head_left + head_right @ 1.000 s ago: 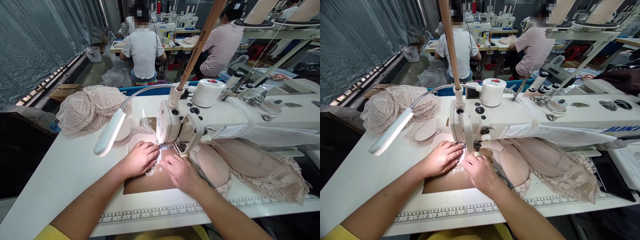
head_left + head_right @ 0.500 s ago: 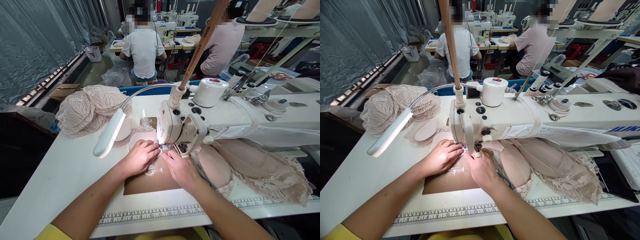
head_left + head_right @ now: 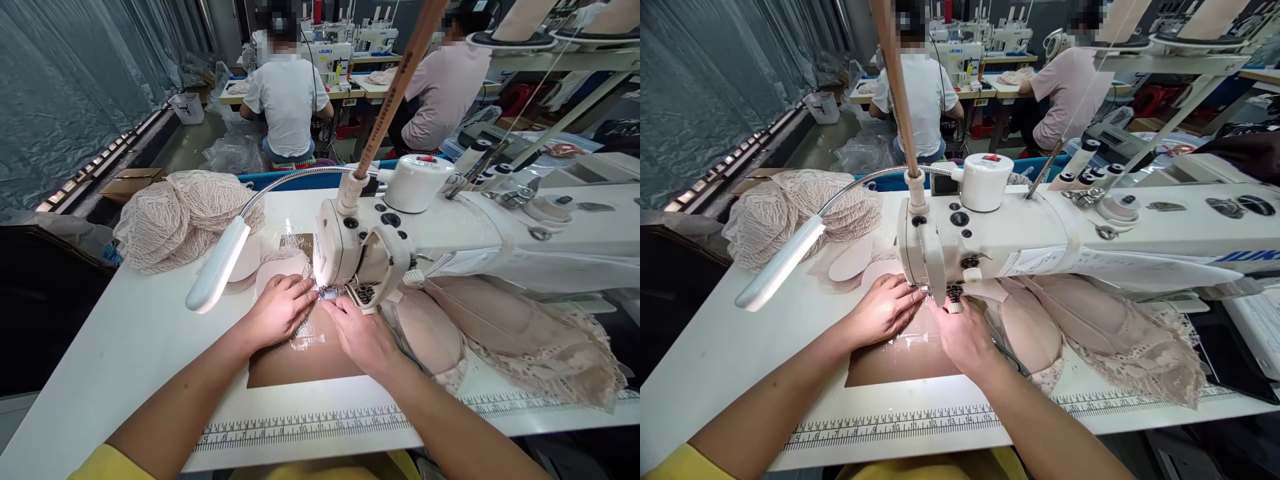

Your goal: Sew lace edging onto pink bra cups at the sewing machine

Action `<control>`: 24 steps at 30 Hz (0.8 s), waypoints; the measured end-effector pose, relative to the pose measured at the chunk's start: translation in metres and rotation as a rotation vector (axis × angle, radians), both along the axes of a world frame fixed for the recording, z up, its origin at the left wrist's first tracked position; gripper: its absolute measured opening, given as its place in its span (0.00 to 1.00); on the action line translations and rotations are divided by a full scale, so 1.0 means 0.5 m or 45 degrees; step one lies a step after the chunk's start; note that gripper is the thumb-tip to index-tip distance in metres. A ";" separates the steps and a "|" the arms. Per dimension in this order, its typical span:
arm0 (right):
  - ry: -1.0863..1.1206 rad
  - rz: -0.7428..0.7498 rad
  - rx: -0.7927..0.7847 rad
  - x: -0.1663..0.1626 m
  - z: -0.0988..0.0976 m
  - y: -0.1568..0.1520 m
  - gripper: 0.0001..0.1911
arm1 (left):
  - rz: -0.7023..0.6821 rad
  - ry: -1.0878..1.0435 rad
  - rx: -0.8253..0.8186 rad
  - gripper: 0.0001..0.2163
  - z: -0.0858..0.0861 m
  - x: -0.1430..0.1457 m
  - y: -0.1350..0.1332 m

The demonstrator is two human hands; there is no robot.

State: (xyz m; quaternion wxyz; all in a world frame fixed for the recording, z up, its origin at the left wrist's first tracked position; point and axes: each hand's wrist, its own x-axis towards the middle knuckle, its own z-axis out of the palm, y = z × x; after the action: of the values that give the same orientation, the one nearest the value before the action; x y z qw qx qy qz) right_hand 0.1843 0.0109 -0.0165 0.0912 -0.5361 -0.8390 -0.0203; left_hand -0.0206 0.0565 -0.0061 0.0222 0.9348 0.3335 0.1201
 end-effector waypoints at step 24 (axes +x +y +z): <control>0.252 0.210 0.019 0.024 0.003 -0.008 0.16 | -0.030 -0.052 -0.167 0.14 0.017 0.022 -0.065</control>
State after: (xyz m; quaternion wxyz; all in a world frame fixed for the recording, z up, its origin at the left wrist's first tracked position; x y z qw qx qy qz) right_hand 0.1962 0.0071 -0.0148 0.1788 -0.4639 -0.8670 0.0339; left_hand -0.0095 0.0240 0.0024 0.0915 0.9325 0.3292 0.1168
